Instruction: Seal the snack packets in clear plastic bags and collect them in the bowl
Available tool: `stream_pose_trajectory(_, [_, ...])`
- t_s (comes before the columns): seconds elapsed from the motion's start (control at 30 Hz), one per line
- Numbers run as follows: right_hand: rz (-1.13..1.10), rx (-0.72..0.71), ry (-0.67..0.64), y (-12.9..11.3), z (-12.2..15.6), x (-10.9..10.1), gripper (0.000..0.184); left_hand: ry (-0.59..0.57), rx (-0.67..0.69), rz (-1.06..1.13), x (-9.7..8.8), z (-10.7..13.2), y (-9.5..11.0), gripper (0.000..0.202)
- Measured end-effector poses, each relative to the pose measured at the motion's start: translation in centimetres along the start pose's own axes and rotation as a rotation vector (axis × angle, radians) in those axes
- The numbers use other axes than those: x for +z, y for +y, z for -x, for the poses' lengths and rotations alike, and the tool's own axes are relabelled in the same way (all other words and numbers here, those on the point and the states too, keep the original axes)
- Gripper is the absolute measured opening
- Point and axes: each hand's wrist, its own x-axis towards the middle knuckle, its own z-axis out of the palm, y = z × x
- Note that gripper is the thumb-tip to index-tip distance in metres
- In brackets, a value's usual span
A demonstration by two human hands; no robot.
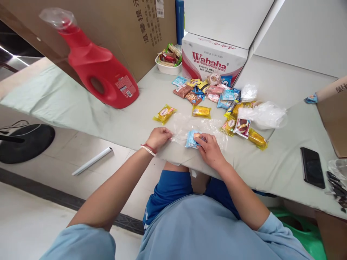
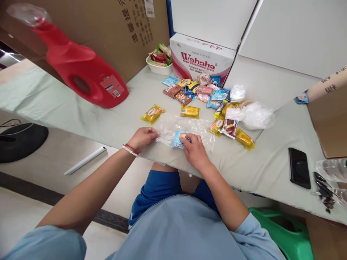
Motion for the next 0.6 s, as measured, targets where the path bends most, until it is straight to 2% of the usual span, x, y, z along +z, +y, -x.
stream_pose_trajectory(0.07, [-0.011, 0.007, -0.003, 0.2, -0.1, 0.0, 0.040, 0.099, -0.041, -0.002, -1.4, 0.7, -0.6, 0.016])
stream_pose_trajectory(0.13, [-0.012, 0.011, -0.013, 0.3, -0.3, -0.1, 0.039, 0.283, -0.018, -0.017, -2.0, 2.5, -0.8, 0.013])
stream_pose_trajectory(0.2, [-0.009, 0.011, -0.030, 0.2, -0.6, -0.2, 0.040, 0.480, 0.133, -0.058, -1.4, 4.9, -0.4, 0.014])
stream_pose_trajectory(0.23, [-0.009, 0.010, -0.039, 0.2, -0.7, -0.3, 0.040, 0.497, 0.267, -0.085, -0.6, 6.2, 0.0, 0.016])
stream_pose_trajectory(0.3, [-0.005, 0.005, -0.061, -0.1, -0.8, -0.5, 0.041, 0.296, 0.600, -0.220, 1.7, 8.0, 0.9, 0.017])
stream_pose_trajectory(0.37, [-0.001, -0.003, -0.079, -0.2, -0.8, -0.9, 0.041, 0.152, 0.802, -0.374, 4.2, 8.4, 1.8, 0.021])
stream_pose_trajectory(0.4, [-0.010, -0.008, -0.087, -0.1, -0.8, -1.2, 0.041, 0.116, 0.824, -0.444, 5.3, 8.2, 2.1, 0.024])
stream_pose_trajectory(0.47, [-0.076, 0.006, -0.093, 0.3, -1.0, -1.7, 0.039, 0.103, 0.776, -0.556, 7.0, 7.1, 2.3, 0.028])
stream_pose_trajectory(0.53, [-0.161, 0.083, -0.069, 1.2, -1.6, -2.2, 0.037, 0.124, 0.714, -0.627, 7.9, 6.1, 2.2, 0.026])
stream_pose_trajectory(0.6, [-0.178, 0.180, -0.043, 2.0, -2.5, -2.5, 0.036, 0.147, 0.708, -0.661, 8.0, 5.8, 1.9, 0.024])
